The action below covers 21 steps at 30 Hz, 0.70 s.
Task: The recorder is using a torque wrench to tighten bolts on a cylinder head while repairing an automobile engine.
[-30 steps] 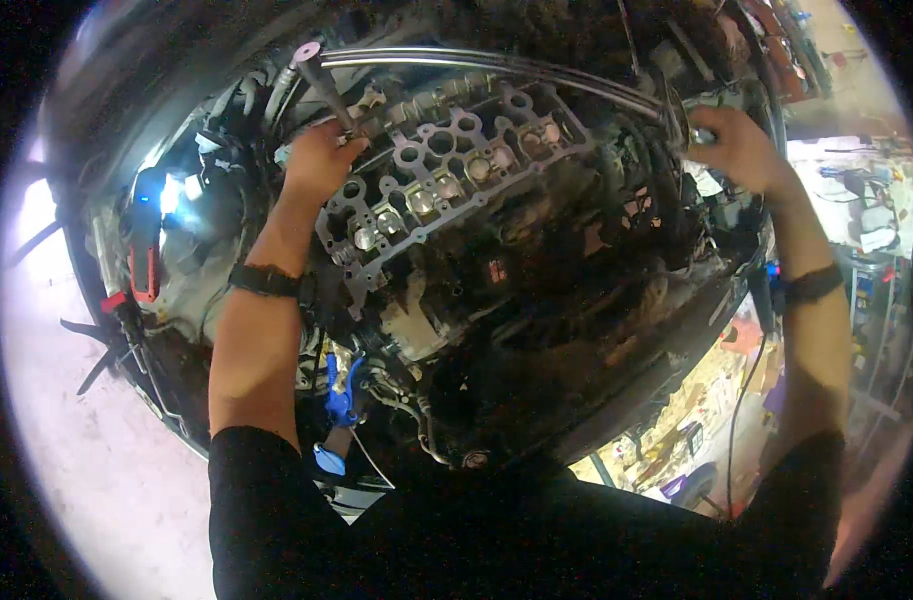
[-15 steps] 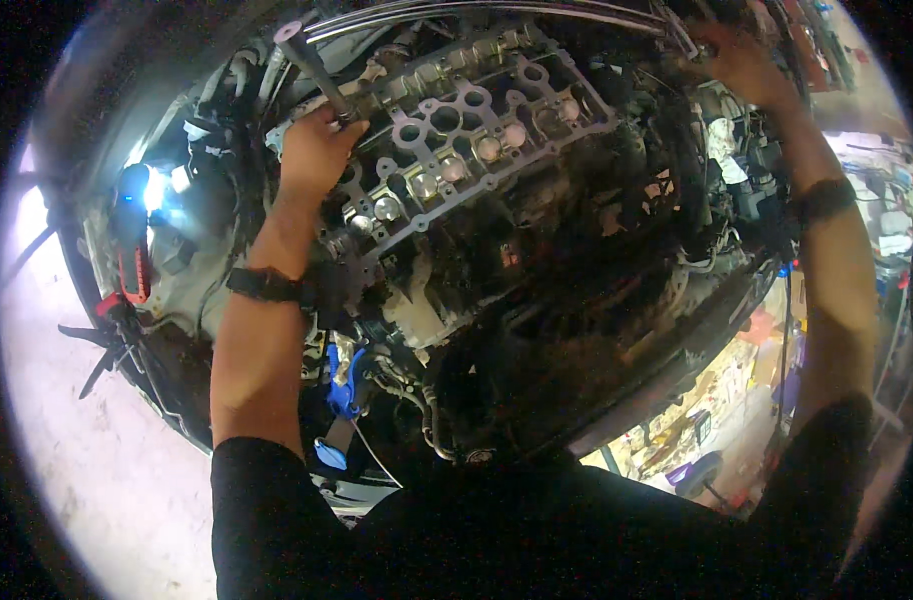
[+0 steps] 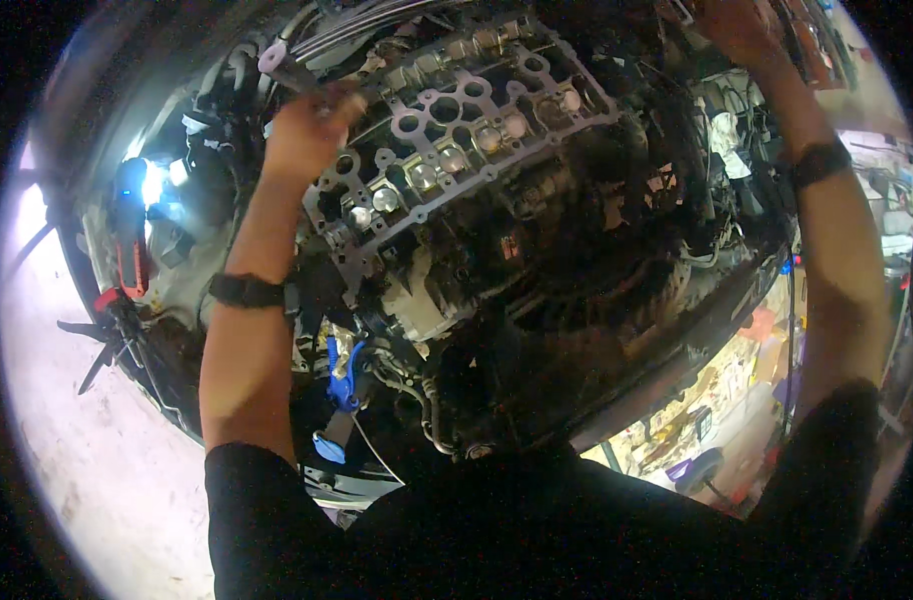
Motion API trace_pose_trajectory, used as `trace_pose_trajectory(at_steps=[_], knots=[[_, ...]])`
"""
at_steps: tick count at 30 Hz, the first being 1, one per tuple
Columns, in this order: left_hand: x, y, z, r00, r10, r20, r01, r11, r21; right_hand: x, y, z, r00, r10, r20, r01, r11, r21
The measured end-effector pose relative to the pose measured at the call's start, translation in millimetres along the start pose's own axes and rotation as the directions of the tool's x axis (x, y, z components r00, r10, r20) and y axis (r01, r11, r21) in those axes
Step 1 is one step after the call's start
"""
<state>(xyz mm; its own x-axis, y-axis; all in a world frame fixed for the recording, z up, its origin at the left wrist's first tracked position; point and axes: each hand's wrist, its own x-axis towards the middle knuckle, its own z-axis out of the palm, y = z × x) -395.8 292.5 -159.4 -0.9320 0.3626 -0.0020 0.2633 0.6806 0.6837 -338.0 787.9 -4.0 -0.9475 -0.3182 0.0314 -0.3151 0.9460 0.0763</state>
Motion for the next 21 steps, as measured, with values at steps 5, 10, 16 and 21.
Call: trace_pose_trajectory(at_steps=[5, 10, 16, 21], knots=[[-10, 21, -4, 0.991, 0.129, -0.035, -0.131, 0.991, -0.033, 9, 15, 31, 0.991, 0.131, -0.007, -0.131, 0.985, -0.112], [-6, 18, 10, 0.98, 0.121, -0.155, -0.102, 0.987, 0.128, 70, 33, 45, 0.923, 0.382, 0.052, -0.36, 0.902, -0.237], [-7, 19, 20, 0.975, -0.008, -0.224, -0.018, 0.994, -0.111, 134, 14, 45, 0.95, 0.305, -0.067, -0.312, 0.924, -0.221], [-9, 18, 8, 0.986, -0.068, -0.151, 0.055, 0.995, -0.085, 149, 17, 69, 0.969, 0.194, -0.152, -0.215, 0.967, -0.14]])
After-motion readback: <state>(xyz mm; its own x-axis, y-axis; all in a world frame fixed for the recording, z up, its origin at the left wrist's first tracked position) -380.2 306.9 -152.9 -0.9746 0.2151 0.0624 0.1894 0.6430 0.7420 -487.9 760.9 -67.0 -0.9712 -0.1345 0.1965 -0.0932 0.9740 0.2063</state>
